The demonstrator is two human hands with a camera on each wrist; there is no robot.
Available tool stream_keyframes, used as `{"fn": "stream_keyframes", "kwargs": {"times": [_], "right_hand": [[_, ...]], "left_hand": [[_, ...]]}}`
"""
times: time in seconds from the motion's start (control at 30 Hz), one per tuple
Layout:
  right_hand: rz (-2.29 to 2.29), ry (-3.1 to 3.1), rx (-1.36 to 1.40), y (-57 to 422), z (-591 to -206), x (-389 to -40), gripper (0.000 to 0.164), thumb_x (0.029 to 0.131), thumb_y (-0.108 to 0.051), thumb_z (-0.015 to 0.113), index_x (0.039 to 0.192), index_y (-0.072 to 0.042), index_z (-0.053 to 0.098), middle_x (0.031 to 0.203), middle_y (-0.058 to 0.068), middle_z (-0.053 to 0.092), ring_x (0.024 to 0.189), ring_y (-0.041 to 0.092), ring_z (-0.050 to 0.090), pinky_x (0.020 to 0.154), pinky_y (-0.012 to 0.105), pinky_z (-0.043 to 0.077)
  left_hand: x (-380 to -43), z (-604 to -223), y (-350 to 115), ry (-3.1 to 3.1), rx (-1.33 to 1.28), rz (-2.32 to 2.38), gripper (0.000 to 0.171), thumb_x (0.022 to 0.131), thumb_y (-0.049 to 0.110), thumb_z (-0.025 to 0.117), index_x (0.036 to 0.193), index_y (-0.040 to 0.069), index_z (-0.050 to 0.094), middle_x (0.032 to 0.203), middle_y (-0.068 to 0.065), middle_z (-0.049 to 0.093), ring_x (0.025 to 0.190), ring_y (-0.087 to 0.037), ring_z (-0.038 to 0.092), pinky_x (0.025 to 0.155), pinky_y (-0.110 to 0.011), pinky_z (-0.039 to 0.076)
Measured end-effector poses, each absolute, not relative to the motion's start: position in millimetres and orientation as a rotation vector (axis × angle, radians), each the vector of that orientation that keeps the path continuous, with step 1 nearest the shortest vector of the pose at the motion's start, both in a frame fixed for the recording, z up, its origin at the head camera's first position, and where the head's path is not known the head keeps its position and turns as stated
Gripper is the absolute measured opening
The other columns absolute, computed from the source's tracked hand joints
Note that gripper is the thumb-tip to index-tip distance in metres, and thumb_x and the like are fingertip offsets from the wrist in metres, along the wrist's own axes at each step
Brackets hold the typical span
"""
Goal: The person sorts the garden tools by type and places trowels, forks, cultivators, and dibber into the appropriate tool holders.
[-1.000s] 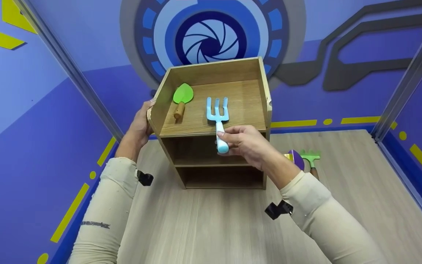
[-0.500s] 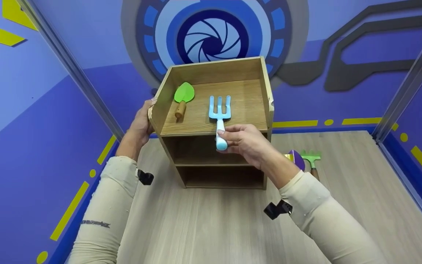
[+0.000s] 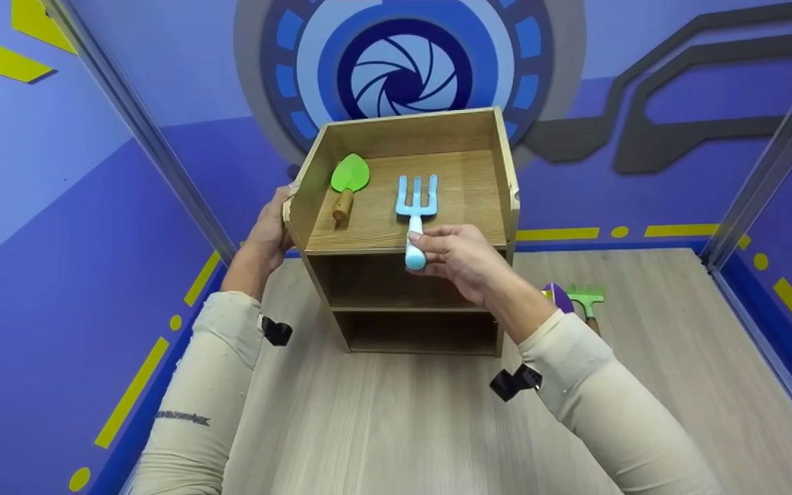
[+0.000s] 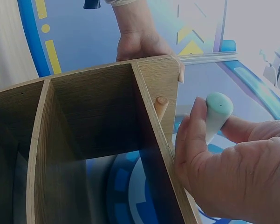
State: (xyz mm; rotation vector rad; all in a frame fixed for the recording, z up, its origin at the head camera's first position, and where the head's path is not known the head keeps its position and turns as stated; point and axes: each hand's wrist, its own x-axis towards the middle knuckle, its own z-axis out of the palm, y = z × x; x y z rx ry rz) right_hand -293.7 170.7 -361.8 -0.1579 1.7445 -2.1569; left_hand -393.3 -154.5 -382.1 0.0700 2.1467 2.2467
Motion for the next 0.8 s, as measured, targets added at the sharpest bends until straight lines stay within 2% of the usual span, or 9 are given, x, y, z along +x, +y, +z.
{"fn": "stream_keyframes", "kwargs": {"times": [0.13, 0.37, 0.67, 0.8], "right_hand": [[-2.162, 1.724, -0.155, 169.4, -359.5, -297.1, 0.043, 0.107, -0.017, 0.065, 0.136, 0.011, 0.052, 0.106, 0.005, 0.078, 0.097, 0.013, 0.076, 0.090, 0.028, 0.063], [-2.214, 1.672, -0.118, 164.3, -358.0, -302.0, 0.033, 0.105, -0.015, 0.068, 0.128, 0.007, 0.058, 0.103, 0.005, 0.079, 0.095, 0.014, 0.077, 0.091, 0.029, 0.063], [-2.167, 1.746, -0.168, 161.1, -354.7, -310.2, 0.036, 0.106, -0.014, 0.065, 0.132, 0.010, 0.058, 0.107, 0.008, 0.078, 0.100, 0.016, 0.078, 0.093, 0.030, 0.063], [-2.143, 1.788, -0.163, 160.6, -350.6, -315.7, 0.046, 0.107, -0.014, 0.063, 0.141, 0.015, 0.052, 0.108, 0.007, 0.078, 0.101, 0.015, 0.078, 0.092, 0.028, 0.063]], "left_hand": [[-393.2, -381.7, -153.4, 2.152, 0.061, 2.260, 0.056, 0.104, 0.048, 0.054, 0.152, 0.019, 0.058, 0.153, -0.013, 0.059, 0.131, -0.026, 0.060, 0.116, -0.050, 0.049], [-393.4, -383.4, -152.0, 2.148, 0.041, 2.269, 0.058, 0.104, 0.047, 0.054, 0.155, 0.018, 0.056, 0.153, -0.014, 0.059, 0.129, -0.025, 0.061, 0.112, -0.046, 0.051], [-392.5, -383.9, -152.4, 2.127, 0.024, 2.273, 0.058, 0.102, 0.048, 0.055, 0.151, 0.017, 0.059, 0.137, -0.016, 0.067, 0.109, -0.019, 0.066, 0.093, -0.036, 0.056], [-392.8, -381.6, -153.2, 2.143, 0.027, 2.261, 0.057, 0.102, 0.048, 0.055, 0.152, 0.020, 0.059, 0.138, -0.014, 0.066, 0.111, -0.019, 0.066, 0.094, -0.036, 0.056]]}}
